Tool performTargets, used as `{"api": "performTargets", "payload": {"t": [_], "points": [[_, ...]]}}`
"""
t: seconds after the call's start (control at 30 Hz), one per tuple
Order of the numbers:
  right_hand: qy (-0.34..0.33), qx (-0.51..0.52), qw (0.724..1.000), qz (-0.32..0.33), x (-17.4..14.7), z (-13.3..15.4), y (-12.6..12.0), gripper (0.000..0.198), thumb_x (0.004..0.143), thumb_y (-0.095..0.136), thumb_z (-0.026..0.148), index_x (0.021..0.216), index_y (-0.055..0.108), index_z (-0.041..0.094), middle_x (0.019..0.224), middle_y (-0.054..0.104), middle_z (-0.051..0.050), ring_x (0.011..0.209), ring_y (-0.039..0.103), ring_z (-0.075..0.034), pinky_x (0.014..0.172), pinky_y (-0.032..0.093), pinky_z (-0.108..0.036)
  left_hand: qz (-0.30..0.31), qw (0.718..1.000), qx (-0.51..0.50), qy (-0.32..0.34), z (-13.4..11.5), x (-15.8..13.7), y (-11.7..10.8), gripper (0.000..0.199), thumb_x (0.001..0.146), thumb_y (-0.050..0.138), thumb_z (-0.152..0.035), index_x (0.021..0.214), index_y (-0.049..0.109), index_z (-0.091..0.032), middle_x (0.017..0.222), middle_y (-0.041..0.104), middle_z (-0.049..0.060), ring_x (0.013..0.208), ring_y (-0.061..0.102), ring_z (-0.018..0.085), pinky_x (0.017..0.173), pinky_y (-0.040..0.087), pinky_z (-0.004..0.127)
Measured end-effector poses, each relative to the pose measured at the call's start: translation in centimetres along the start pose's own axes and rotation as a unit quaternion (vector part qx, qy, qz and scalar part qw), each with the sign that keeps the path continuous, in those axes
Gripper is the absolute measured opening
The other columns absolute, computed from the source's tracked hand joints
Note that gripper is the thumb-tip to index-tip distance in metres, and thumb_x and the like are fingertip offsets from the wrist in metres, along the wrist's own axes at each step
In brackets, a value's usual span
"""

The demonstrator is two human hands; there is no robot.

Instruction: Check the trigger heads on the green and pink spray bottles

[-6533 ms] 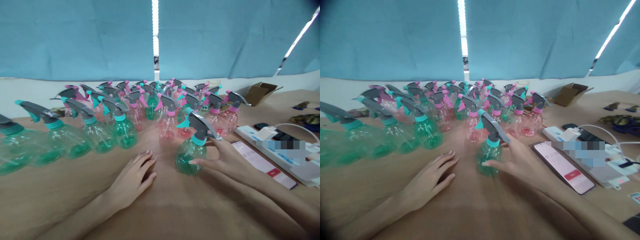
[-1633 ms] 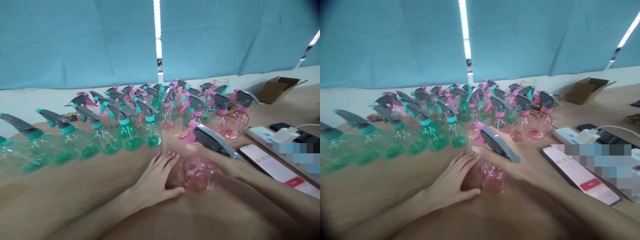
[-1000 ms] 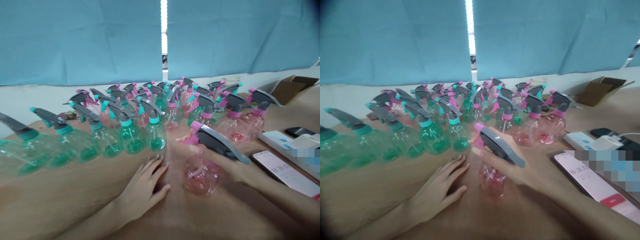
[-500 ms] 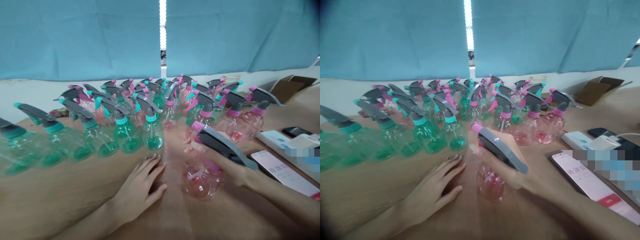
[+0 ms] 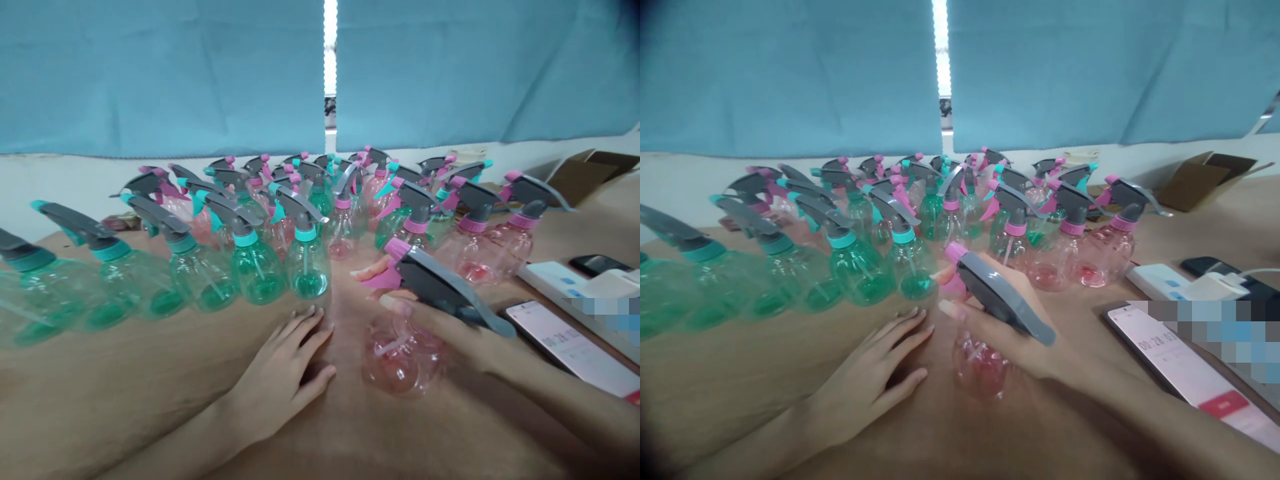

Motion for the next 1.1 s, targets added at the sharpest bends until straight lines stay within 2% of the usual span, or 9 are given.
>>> {"api": "performTargets", "payload": {"t": [0.1, 0.27, 0.43, 0.53, 0.67, 0.77, 0.83, 0.97, 1.1], "points": [[0.003, 0.029, 1.0, -0.006, -0.09, 0.57, -0.07, 0.029, 0.081, 0.057, 0.044, 0.106, 0.06, 0.029, 0.058, 0.056, 0.004, 0.05, 0.054, -0.015, 0.048, 0.045, -0.029, -0.001, 1.0, -0.003, -0.001, 0.02, 0.01, 0.01, 0.047, 0.093, 0.05, -0.04, 0.134, 0.047, -0.018, 0.143, 0.042, 0.01, 0.131, 0.038, 0.029, 0.106, 0.032, 0.047], [0.02, 0.035, 0.999, 0.0, -0.08, 0.59, -0.08, 0.021, 0.081, 0.059, 0.042, 0.096, 0.059, 0.028, 0.064, 0.061, 0.003, 0.05, 0.055, -0.014, 0.051, 0.046, -0.03, -0.009, 1.0, -0.009, -0.003, 0.03, -0.06, -0.1, 0.047, 0.093, 0.05, -0.039, 0.135, 0.046, -0.02, 0.144, 0.041, 0.009, 0.132, 0.037, 0.028, 0.106, 0.032, 0.045], [0.024, 0.06, 0.998, 0.029, -0.01, 0.25, 0.4, 0.028, 0.082, 0.057, 0.044, 0.104, 0.06, 0.028, 0.056, 0.057, 0.004, 0.049, 0.054, -0.015, 0.048, 0.045, -0.029, -0.01, 1.0, -0.01, -0.003, 0.02, -0.07, -0.09, 0.047, 0.093, 0.05, -0.04, 0.135, 0.047, -0.02, 0.144, 0.041, 0.009, 0.132, 0.036, 0.028, 0.106, 0.031, 0.046], [0.021, 0.069, 0.997, 0.018, 0.0, 0.39, 0.28, 0.03, 0.079, 0.059, 0.046, 0.103, 0.062, 0.028, 0.056, 0.057, 0.004, 0.05, 0.054, -0.015, 0.049, 0.045, -0.029, -0.005, 1.0, -0.009, -0.005, 0.04, -0.02, -0.03, 0.047, 0.093, 0.05, -0.04, 0.135, 0.046, -0.02, 0.145, 0.04, 0.009, 0.132, 0.036, 0.028, 0.106, 0.031, 0.046], [0.033, 0.071, 0.997, 0.024, -0.13, 0.58, 0.23, 0.019, 0.079, 0.061, 0.044, 0.077, 0.063, 0.025, 0.057, 0.054, 0.003, 0.049, 0.051, -0.013, 0.045, 0.041, -0.027, 0.004, 1.0, -0.004, -0.004, 0.03, -0.03, 0.02, 0.048, 0.093, 0.05, -0.04, 0.135, 0.046, -0.018, 0.145, 0.04, 0.01, 0.132, 0.035, 0.028, 0.107, 0.031, 0.046], [0.055, 0.069, 0.996, 0.023, -0.28, 0.44, 0.19, 0.031, 0.078, 0.061, 0.045, 0.059, 0.052, 0.023, 0.051, 0.046, 0.005, 0.045, 0.043, -0.01, 0.042, 0.035, -0.025, 0.004, 1.0, -0.001, -0.006, 0.04, -0.07, 0.0, 0.048, 0.093, 0.049, -0.04, 0.136, 0.045, -0.019, 0.145, 0.04, 0.01, 0.133, 0.035, 0.028, 0.107, 0.031, 0.046], [0.066, 0.068, 0.995, 0.015, -0.33, 0.3, 0.14, 0.032, 0.078, 0.061, 0.046, 0.06, 0.051, 0.022, 0.049, 0.042, 0.006, 0.043, 0.039, -0.009, 0.042, 0.033, -0.025, 0.005, 1.0, -0.001, -0.003, 0.02, -0.07, 0.03, 0.048, 0.093, 0.049, -0.04, 0.136, 0.045, -0.019, 0.145, 0.04, 0.01, 0.133, 0.035, 0.028, 0.107, 0.031, 0.046], [0.045, 0.099, 0.994, 0.003, -0.26, 0.31, 0.12, 0.019, 0.079, 0.063, 0.043, 0.083, 0.062, 0.024, 0.055, 0.049, 0.005, 0.048, 0.043, -0.011, 0.047, 0.038, -0.025, 0.003, 1.0, 0.0, 0.002, -0.05, 0.0, 0.07, 0.047, 0.093, 0.05, -0.039, 0.135, 0.046, -0.017, 0.145, 0.04, 0.011, 0.132, 0.035, 0.028, 0.107, 0.03, 0.045], [0.035, 0.098, 0.994, 0.011, -0.27, -0.2, 0.18, 0.023, 0.077, 0.064, 0.047, 0.074, 0.063, 0.024, 0.056, 0.051, 0.005, 0.047, 0.046, -0.011, 0.047, 0.038, -0.025, 0.0, 1.0, 0.01, 0.007, -0.14, 0.03, -0.01, 0.047, 0.093, 0.05, -0.039, 0.135, 0.046, -0.018, 0.144, 0.04, 0.01, 0.133, 0.034, 0.027, 0.107, 0.031, 0.044]]}}
Point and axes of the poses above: each hand's wrist, its own x-axis towards the middle knuckle, its own y-axis out of the palm, z = x × y, the point moved 7 cm from there along x, towards the middle knuckle
